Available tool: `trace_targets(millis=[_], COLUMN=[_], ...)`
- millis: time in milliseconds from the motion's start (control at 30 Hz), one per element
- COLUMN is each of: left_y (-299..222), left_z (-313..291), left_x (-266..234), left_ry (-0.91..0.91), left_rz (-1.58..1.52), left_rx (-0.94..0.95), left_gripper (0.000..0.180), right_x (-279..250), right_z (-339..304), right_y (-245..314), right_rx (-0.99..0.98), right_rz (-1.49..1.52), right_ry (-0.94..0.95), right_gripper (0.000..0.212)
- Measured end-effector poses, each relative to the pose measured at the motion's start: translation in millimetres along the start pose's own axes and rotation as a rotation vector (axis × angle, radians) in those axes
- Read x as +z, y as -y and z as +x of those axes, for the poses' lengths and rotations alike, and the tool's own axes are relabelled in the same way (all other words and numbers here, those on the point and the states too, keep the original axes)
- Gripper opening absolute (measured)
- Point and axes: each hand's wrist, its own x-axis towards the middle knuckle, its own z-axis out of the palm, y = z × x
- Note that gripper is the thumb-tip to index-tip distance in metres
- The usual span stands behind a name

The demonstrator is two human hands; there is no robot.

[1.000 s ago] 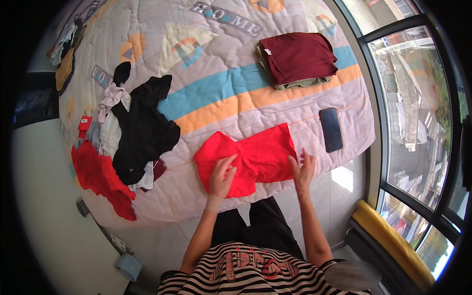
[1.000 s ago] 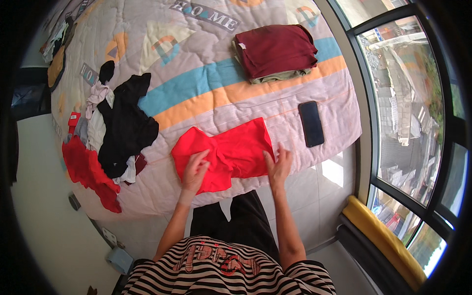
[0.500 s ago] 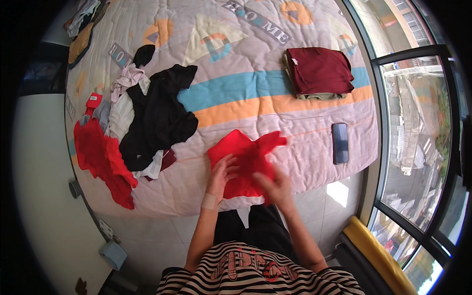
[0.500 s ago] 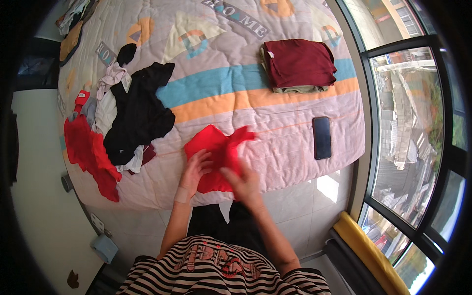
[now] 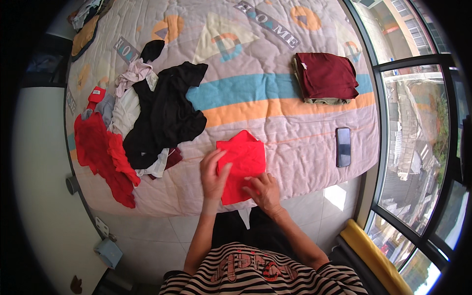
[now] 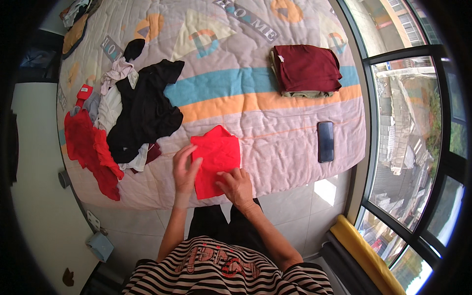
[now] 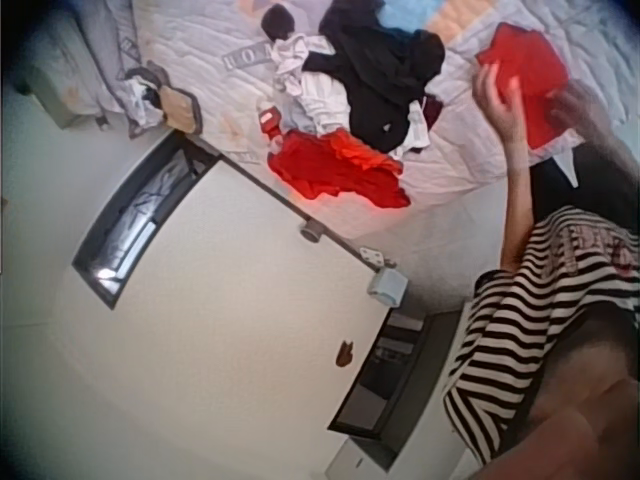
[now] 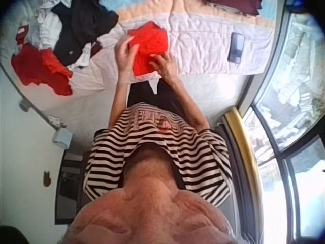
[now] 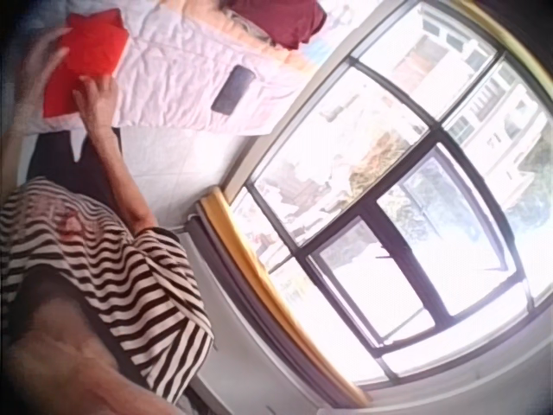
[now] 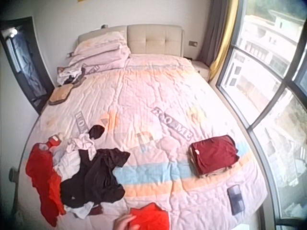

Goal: The person folds several garments on a bed, including a maroon shirt, a red long-sleeve shirt, a black long-sleeve shirt, and a white jacket. Each item is smoothed, folded into a compact rectangle, and stacked on the bed.

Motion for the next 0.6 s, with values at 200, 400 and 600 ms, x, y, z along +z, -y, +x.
trace_targets(millis=[200, 400, 600], left_y=[50, 60, 48], left_z=[53, 54, 60], left_x=[58, 66, 64], left_ry=[0.097, 0.129, 0.173], left_rz=[0.416, 0.390, 0.415], left_rx=[0.263, 0.274, 0.210], left_gripper=[0.028, 0.022, 0.023], right_x=[39, 37, 18], right_z=[-54, -79, -54], right_y=[-26, -32, -18], right_rx=[0.708, 0.711, 0.420], right_rz=[0.515, 0.527, 0.186], right_ry=[-0.201, -0.233, -0.150], right_gripper=[0.013, 0.017, 0.030])
